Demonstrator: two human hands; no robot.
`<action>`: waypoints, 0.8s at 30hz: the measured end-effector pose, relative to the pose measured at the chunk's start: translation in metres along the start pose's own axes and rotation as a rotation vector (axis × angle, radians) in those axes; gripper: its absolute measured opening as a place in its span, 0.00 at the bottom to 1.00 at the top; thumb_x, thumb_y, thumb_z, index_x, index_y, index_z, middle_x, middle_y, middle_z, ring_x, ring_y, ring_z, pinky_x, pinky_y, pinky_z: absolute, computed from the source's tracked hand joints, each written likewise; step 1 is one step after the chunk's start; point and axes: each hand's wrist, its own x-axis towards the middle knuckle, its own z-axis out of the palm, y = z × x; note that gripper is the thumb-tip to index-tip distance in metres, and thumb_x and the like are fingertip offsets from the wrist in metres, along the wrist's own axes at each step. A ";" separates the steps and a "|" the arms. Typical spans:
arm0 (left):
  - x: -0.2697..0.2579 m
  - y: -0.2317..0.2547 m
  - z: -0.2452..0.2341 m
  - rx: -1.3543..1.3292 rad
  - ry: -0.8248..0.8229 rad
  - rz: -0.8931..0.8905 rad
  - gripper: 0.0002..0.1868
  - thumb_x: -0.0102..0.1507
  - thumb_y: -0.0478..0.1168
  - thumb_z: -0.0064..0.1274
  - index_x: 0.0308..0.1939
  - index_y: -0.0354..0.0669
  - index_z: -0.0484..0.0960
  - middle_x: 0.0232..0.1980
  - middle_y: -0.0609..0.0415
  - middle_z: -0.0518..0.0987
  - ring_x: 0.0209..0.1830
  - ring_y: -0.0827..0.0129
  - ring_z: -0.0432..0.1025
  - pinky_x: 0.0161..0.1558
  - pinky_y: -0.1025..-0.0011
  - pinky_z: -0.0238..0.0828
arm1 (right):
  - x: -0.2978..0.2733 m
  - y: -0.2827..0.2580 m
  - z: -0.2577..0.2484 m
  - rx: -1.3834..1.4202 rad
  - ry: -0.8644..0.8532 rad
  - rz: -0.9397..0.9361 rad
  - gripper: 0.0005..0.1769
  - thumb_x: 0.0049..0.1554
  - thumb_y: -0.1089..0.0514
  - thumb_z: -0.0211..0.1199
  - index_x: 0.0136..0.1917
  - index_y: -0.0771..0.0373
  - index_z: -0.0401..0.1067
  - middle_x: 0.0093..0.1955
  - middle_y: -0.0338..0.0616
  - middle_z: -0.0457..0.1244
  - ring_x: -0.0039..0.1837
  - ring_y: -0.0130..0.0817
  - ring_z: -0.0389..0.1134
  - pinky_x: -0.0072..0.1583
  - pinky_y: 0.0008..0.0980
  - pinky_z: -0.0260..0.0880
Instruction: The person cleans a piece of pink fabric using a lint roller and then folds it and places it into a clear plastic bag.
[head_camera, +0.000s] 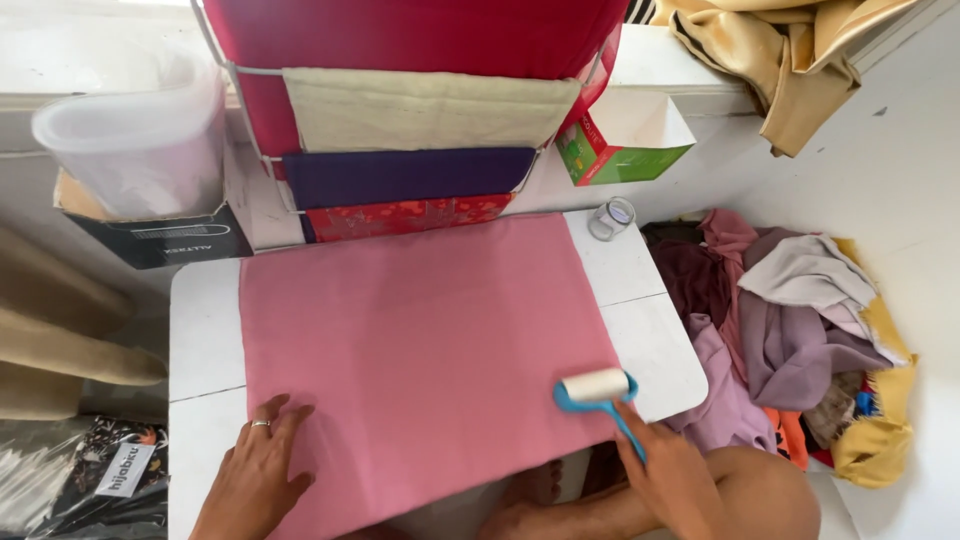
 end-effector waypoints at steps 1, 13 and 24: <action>-0.002 -0.004 0.004 0.001 0.000 -0.005 0.55 0.50 0.44 0.70 0.75 0.68 0.53 0.80 0.58 0.52 0.71 0.57 0.62 0.58 0.52 0.75 | 0.028 0.062 0.067 0.002 -0.002 -0.004 0.33 0.61 0.42 0.51 0.79 0.28 0.55 0.45 0.52 0.69 0.44 0.59 0.71 0.47 0.57 0.68; -0.001 -0.004 -0.005 0.094 -0.124 -0.100 0.48 0.53 0.43 0.69 0.71 0.68 0.56 0.79 0.62 0.52 0.77 0.60 0.54 0.68 0.51 0.69 | 0.100 -0.129 -0.020 0.107 -0.020 -0.237 0.29 0.65 0.50 0.46 0.78 0.54 0.57 0.42 0.54 0.67 0.40 0.59 0.70 0.42 0.58 0.69; -0.008 -0.011 -0.007 -0.097 -0.017 -0.068 0.39 0.57 0.38 0.55 0.71 0.63 0.63 0.77 0.66 0.61 0.75 0.62 0.60 0.68 0.52 0.66 | 0.224 -0.169 0.003 0.260 0.190 -0.366 0.32 0.64 0.50 0.52 0.78 0.59 0.58 0.43 0.65 0.69 0.45 0.70 0.69 0.46 0.62 0.69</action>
